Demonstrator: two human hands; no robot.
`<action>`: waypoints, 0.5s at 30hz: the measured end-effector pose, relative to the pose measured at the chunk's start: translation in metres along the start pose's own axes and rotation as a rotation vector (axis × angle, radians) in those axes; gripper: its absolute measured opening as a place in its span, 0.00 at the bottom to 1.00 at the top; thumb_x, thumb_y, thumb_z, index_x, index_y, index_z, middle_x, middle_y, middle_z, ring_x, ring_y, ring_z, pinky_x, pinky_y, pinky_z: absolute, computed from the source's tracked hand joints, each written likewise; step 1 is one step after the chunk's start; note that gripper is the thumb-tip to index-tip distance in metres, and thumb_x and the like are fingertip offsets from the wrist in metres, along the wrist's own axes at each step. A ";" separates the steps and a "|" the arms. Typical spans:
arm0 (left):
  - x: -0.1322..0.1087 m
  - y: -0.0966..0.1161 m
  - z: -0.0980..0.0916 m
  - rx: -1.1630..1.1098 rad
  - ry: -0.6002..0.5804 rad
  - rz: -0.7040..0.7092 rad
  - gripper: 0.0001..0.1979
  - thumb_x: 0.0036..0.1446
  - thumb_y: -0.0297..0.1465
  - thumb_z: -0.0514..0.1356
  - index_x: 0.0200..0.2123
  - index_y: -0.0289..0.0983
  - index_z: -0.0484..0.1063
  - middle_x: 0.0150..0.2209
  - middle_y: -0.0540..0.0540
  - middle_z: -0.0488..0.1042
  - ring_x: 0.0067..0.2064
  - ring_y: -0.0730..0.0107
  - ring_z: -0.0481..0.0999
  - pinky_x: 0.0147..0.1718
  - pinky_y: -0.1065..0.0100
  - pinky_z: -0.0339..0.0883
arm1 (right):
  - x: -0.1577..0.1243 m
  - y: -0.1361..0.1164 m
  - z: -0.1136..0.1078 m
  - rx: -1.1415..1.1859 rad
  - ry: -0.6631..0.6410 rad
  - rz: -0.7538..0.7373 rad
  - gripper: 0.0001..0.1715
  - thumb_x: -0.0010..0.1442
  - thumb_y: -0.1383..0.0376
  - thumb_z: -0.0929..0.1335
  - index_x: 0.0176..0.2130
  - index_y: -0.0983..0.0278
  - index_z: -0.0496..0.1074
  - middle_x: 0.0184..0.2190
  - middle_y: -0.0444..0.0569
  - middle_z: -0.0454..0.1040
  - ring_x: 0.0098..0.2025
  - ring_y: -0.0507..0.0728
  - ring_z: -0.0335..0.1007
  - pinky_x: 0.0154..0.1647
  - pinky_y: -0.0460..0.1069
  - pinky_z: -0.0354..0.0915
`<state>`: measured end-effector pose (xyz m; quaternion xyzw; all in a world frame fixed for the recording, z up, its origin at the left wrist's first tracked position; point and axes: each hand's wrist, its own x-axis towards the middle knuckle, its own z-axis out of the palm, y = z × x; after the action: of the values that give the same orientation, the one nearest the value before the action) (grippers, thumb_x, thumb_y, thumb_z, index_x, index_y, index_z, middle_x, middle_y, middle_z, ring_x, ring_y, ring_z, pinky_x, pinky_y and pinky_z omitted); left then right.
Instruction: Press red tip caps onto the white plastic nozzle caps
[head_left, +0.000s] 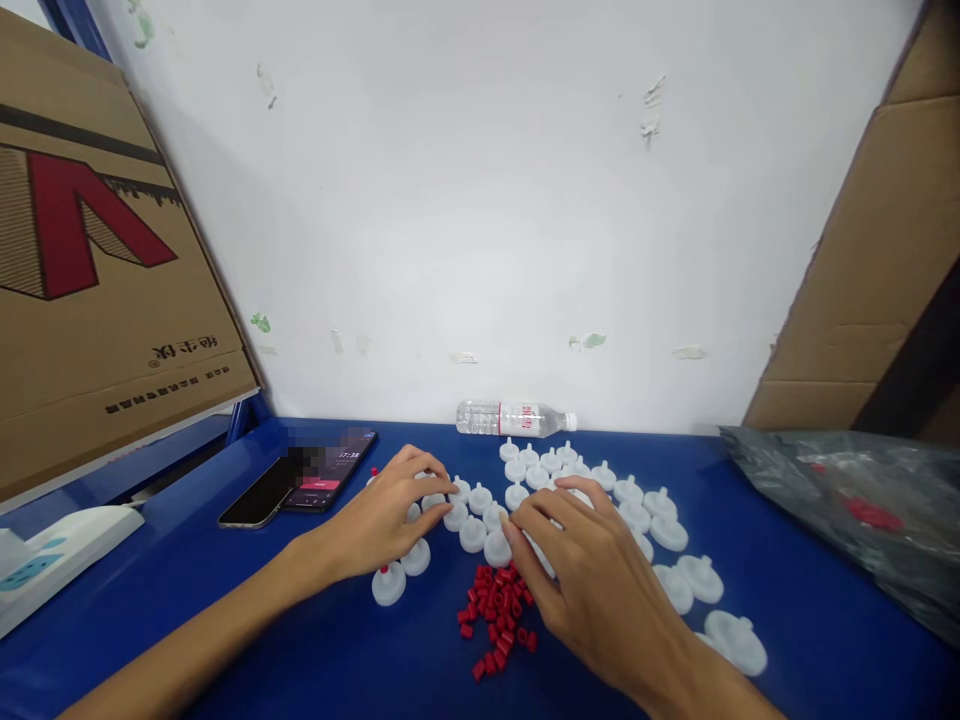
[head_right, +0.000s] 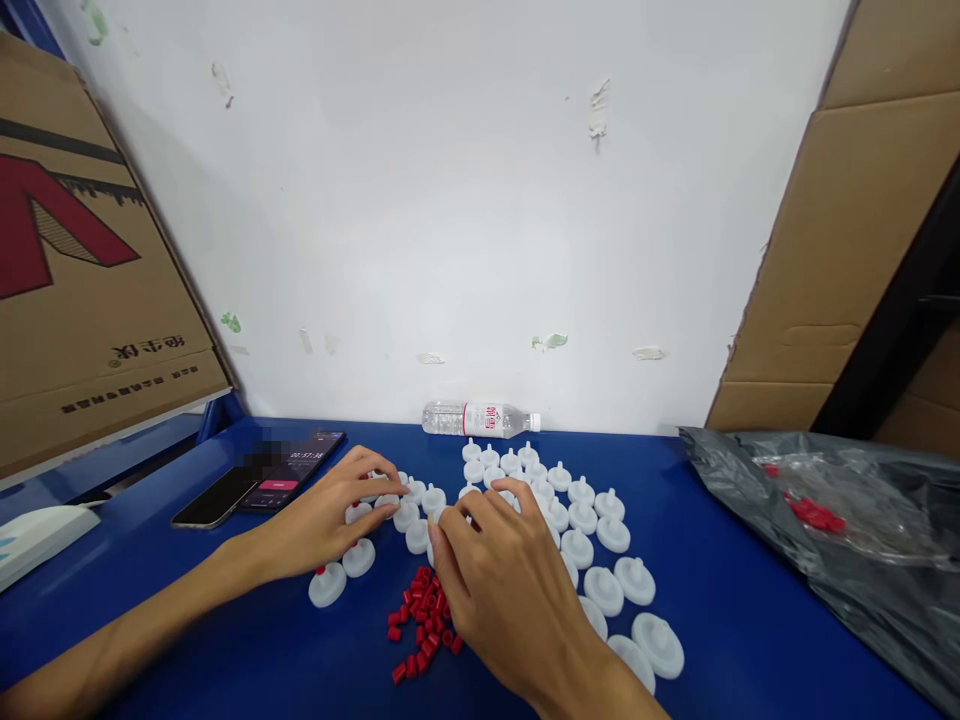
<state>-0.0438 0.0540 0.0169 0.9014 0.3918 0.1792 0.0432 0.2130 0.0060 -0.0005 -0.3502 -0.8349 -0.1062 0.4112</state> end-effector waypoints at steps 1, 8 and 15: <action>-0.001 0.000 0.002 -0.002 -0.010 0.002 0.12 0.72 0.33 0.57 0.53 0.44 0.78 0.51 0.44 0.73 0.55 0.57 0.68 0.54 0.56 0.68 | 0.000 0.000 0.000 0.005 -0.003 0.001 0.16 0.73 0.71 0.61 0.34 0.62 0.71 0.30 0.44 0.73 0.33 0.54 0.70 0.57 0.58 0.60; 0.001 0.004 -0.003 -0.059 0.071 -0.021 0.08 0.71 0.34 0.60 0.41 0.40 0.79 0.43 0.46 0.77 0.47 0.60 0.71 0.47 0.59 0.68 | -0.002 0.001 0.001 0.010 -0.016 0.015 0.11 0.73 0.69 0.62 0.45 0.62 0.74 0.34 0.45 0.77 0.36 0.55 0.74 0.58 0.59 0.61; -0.010 0.037 -0.002 -0.428 0.250 0.074 0.05 0.70 0.31 0.60 0.41 0.39 0.77 0.38 0.47 0.81 0.39 0.67 0.78 0.43 0.65 0.72 | -0.003 -0.004 0.001 0.031 -0.017 -0.037 0.26 0.73 0.58 0.66 0.65 0.65 0.64 0.49 0.52 0.80 0.49 0.59 0.77 0.62 0.61 0.61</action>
<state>-0.0254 0.0215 0.0244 0.8562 0.3139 0.3699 0.1778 0.2112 0.0019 -0.0028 -0.3291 -0.8463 -0.0978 0.4074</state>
